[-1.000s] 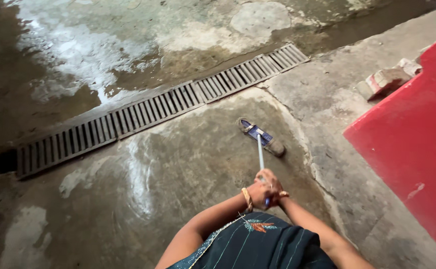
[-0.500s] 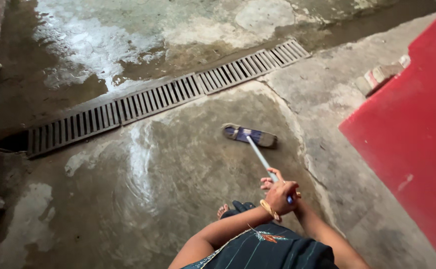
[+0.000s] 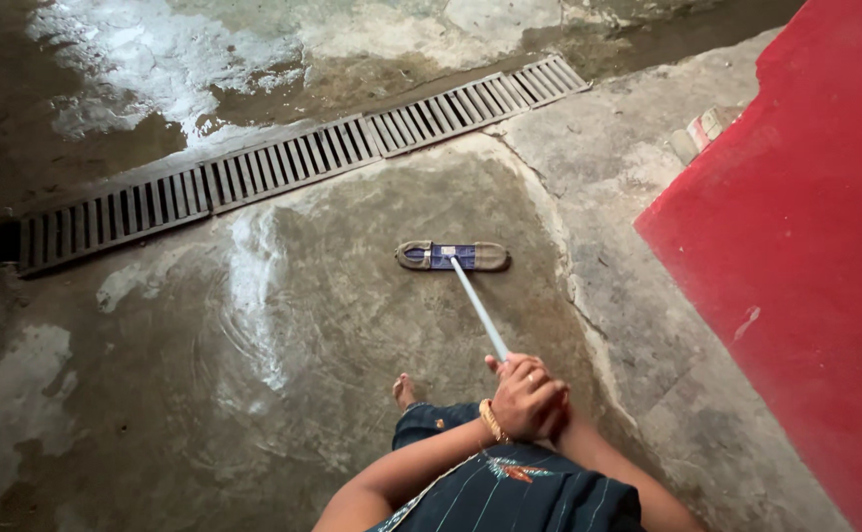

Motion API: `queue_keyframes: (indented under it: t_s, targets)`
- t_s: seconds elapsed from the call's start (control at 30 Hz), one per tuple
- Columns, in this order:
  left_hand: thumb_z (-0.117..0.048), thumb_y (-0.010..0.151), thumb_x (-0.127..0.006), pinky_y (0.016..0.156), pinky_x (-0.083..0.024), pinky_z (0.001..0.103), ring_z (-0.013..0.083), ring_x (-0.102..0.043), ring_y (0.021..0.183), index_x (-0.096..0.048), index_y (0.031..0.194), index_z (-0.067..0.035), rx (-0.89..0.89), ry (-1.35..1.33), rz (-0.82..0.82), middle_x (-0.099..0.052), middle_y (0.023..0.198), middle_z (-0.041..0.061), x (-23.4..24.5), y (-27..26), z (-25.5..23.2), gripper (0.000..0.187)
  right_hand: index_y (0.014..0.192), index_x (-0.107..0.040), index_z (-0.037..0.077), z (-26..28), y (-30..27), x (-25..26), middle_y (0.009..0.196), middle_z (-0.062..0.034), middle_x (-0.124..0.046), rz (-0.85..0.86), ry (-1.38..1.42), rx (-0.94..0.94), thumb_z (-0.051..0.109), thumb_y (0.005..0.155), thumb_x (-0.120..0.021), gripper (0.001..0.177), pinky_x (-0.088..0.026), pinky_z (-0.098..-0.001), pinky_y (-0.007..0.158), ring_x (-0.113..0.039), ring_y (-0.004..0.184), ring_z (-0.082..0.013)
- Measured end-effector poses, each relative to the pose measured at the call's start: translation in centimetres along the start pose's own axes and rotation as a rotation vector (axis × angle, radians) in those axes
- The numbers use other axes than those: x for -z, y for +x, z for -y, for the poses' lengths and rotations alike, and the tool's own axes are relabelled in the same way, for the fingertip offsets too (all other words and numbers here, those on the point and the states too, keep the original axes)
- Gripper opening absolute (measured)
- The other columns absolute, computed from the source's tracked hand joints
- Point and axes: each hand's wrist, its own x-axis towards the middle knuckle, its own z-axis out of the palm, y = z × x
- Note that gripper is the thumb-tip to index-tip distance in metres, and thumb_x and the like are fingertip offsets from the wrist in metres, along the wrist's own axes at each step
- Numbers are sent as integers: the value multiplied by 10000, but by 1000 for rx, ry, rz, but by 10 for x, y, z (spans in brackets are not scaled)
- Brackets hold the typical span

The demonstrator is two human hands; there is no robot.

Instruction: The person cleans a concrete floor using a handmade mop composed of a long pole and a plastic bottle with cloth attached, pushing water across the surface toward a drainage grate.

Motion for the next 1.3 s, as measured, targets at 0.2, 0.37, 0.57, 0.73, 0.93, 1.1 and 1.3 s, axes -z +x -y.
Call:
queue_keyframes:
  t_s: [0.2,0.37,0.57,0.73,0.93,1.1,1.3]
  targets:
    - [-155,838,-722,1047,-544,459,334,-668,1115,-714,1179,-11,-105,-63,32,-671,1118,146,33,-1,-20,371,1442,-385,51,-27,-10,-4,1181,-230,-663,38,-152,0,315,978,-523,551,-584,-403,942,-674,1091,-317]
    - [-242,839,-732,1090,-522,507,287,-688,1132,-727,1128,-70,-73,56,21,-705,1158,103,50,15,-8,336,1445,-387,53,-26,6,-12,1194,-227,-654,47,-280,53,316,980,-522,551,-575,-402,949,-663,1101,-316]
    - [-292,844,-736,1089,-498,514,288,-685,1131,-739,1123,-81,-108,92,8,-712,1170,89,64,31,34,349,1449,-388,56,0,45,-24,1208,-225,-643,37,-602,185,317,982,-521,551,-563,-401,958,-650,1114,-314]
    - [-300,834,-721,1093,-492,519,285,-674,1142,-740,1110,-98,-97,103,32,-712,1174,79,74,39,88,343,1451,-389,58,26,89,-43,1220,-223,-634,1,-861,349,318,984,-519,550,-554,-400,966,-638,1124,-312]
    - [-273,813,-722,1134,-467,541,290,-666,1139,-735,1097,-115,-125,96,97,-708,1167,84,81,44,196,325,1455,-391,61,75,170,-75,1235,-220,-623,-91,-1048,522,320,987,-518,550,-543,-399,975,-625,1137,-310]
    - [-243,879,-728,1153,-462,514,283,-667,1119,-721,1102,-105,-176,96,191,-707,1162,93,84,57,302,263,1458,-392,63,123,240,-106,1247,-218,-613,-195,-1148,624,321,989,-517,550,-533,-397,982,-614,1147,-308]
    - [-218,888,-698,1139,-439,505,293,-667,1070,-710,1032,-77,-103,147,68,-709,1075,113,99,105,388,202,1461,-393,65,186,308,-127,1261,-216,-602,-329,-1246,724,322,991,-515,549,-522,-396,991,-600,1160,-306]
